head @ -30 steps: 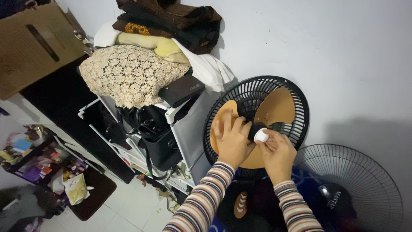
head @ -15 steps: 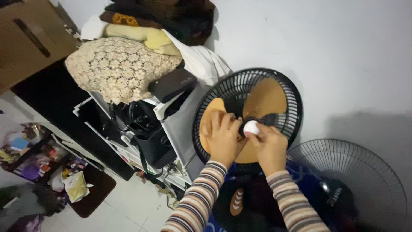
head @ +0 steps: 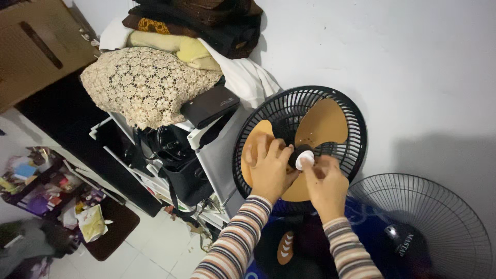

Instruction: The person assembles a table fan by attaching the front grille, inserting the fan blades, securing them with a nut, and attaching the rear grille. The person then repositions the assembled fan on the floor.

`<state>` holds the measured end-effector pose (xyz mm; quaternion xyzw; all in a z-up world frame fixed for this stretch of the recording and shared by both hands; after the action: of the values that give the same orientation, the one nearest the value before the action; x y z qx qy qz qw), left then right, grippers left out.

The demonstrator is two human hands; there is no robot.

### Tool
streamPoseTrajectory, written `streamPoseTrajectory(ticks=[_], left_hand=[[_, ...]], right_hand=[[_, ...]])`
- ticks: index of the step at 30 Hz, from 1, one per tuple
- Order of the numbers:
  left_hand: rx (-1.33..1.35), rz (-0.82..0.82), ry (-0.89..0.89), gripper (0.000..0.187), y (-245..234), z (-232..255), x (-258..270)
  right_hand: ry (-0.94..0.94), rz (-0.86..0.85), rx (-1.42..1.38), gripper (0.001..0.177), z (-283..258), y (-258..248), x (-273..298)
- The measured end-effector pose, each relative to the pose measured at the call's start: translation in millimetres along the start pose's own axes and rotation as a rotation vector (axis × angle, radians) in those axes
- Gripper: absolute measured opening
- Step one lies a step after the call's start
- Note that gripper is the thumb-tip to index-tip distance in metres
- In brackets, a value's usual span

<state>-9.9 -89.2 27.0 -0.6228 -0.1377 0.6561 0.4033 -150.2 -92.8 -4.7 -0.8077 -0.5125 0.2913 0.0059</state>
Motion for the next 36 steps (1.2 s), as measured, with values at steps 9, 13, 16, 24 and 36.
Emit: streamPoseTrajectory(ticks=[9,13,16,24,36], left_hand=[[-0.005,0.051,0.044,0.049,2.0,-3.0,1.4],[0.013,0.029,0.035,0.049,2.8,-4.2,2.3],[-0.012,0.044,0.046,0.045,0.0,-4.0,0.5],[-0.007,-0.01,0.022,0.054,2.3,-7.3,1.8],[-0.095,-0.026,0.013,0.063,17.4,3.2,20.5]], right_hand=[[-0.068,-0.034,0.208,0.035,-20.1,3.9,-5.2],[0.021,-0.109,0.246,0.036,-28.7,-1.5,-4.0],[-0.094,-0.077,0.273,0.037,-39.7,-11.1,0.2],[-0.008,-0.035,-0.019,0.016,32.6,20.6,0.1],[-0.184,-0.419,0.397,0.064,139.0,2.6,143.5]])
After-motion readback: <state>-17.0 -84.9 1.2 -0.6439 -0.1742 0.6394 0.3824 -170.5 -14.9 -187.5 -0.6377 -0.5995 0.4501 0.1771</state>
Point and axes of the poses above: each hand's wrist, its own x-axis away from the middle knuckle, its own y-axis out of the palm, z = x × y, the point moved 7 cm from there along -x, towards the middle knuckle, and after that the axes turned 1 degree about z, right-handed, at the moved point
